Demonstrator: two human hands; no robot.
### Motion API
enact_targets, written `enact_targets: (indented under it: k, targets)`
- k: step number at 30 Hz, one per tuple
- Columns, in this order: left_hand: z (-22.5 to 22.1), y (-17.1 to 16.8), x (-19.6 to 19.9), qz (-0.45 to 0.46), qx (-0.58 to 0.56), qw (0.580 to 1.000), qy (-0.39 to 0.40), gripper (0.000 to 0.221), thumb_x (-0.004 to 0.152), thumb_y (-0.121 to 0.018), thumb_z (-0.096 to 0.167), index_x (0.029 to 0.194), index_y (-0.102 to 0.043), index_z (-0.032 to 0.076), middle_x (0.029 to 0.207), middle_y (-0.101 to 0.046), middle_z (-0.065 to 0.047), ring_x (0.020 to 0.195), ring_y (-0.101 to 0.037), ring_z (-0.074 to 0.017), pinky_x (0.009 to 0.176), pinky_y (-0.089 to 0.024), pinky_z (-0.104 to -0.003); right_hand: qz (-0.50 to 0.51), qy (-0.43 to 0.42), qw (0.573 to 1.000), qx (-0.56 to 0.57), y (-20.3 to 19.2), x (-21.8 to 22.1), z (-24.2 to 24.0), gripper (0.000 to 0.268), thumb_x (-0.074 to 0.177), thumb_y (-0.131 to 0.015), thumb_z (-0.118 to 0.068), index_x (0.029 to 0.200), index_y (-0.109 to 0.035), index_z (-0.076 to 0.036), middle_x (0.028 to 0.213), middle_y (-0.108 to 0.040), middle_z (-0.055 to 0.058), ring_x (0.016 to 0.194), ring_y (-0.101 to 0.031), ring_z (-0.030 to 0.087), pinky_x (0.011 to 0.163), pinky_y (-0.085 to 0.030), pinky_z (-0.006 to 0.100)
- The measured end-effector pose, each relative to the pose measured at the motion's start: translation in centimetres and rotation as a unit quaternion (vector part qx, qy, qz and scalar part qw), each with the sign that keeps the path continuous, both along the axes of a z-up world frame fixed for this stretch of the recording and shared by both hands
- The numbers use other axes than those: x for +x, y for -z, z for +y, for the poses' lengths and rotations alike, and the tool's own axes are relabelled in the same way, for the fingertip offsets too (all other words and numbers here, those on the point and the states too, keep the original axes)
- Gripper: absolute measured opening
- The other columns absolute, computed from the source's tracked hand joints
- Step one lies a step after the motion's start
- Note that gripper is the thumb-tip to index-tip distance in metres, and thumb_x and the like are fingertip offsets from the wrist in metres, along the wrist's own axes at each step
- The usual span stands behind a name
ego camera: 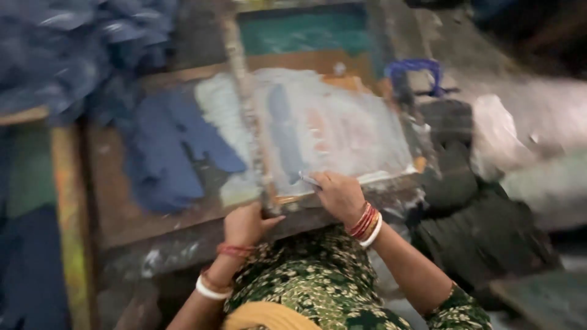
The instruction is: Applying designs to pieces of fabric using a screen printing frame and squeegee.
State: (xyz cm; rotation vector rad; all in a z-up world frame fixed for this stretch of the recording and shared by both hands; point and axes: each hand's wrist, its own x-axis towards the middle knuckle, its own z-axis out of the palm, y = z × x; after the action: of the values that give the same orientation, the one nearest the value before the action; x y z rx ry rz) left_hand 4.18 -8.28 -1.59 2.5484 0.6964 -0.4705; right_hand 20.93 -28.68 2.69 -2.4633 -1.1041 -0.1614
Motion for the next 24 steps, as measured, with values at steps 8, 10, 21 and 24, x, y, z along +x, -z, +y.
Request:
enact_targets:
  k: [8, 10, 21, 24]
  targets:
    - [0.1, 0.7, -0.7, -0.123, -0.005, 0.992, 0.006, 0.066, 0.067, -0.076, 0.074, 0.072, -0.071, 0.009, 0.072, -0.07, -0.016, 0.069, -0.069, -0.0376, 0.061, -0.054, -0.05, -0.037, -0.094, 0.987, -0.127, -0.2, 14.0, 14.0, 0.022, 0.092, -0.064, -0.021, 0.11, -0.075, -0.019, 0.09, -0.074, 0.013, 0.08, -0.07, 0.036, 0.066, -0.055, 0.049]
    - [0.5, 0.6, -0.7, -0.127, -0.001, 0.992, -0.002, 0.066, 0.067, -0.076, 0.074, 0.072, -0.071, 0.009, 0.072, -0.07, -0.015, 0.07, -0.07, -0.037, 0.061, -0.054, -0.049, -0.04, -0.139, 0.984, -0.101, 1.4, 17.3, 15.9, 0.029, 0.089, -0.064, -0.019, 0.115, -0.076, -0.02, 0.097, -0.075, 0.015, 0.086, -0.07, 0.037, 0.071, -0.055, 0.049]
    - [0.6, 1.6, -0.2, -0.112, -0.035, 0.993, 0.021, 0.065, 0.065, -0.077, 0.075, 0.07, -0.072, 0.01, 0.07, -0.07, -0.014, 0.069, -0.07, -0.0355, 0.063, -0.054, -0.047, -0.002, -0.193, 0.98, -0.04, 1.3, 0.2, 2.5, 0.034, 0.082, -0.071, -0.004, 0.113, -0.076, -0.015, 0.115, -0.076, 0.01, 0.088, -0.074, 0.028, 0.075, -0.059, 0.039]
    - [-0.2, 0.9, -0.4, -0.131, -0.016, 0.991, 0.007, 0.067, 0.061, -0.077, 0.076, 0.071, -0.072, 0.01, 0.07, -0.07, -0.014, 0.069, -0.07, -0.035, 0.062, -0.055, -0.046, 0.017, -0.198, 0.98, -0.002, 0.6, -2.0, -1.2, 0.036, 0.079, -0.072, -0.01, 0.114, -0.076, -0.017, 0.116, -0.075, 0.01, 0.094, -0.075, 0.028, 0.075, -0.06, 0.035]
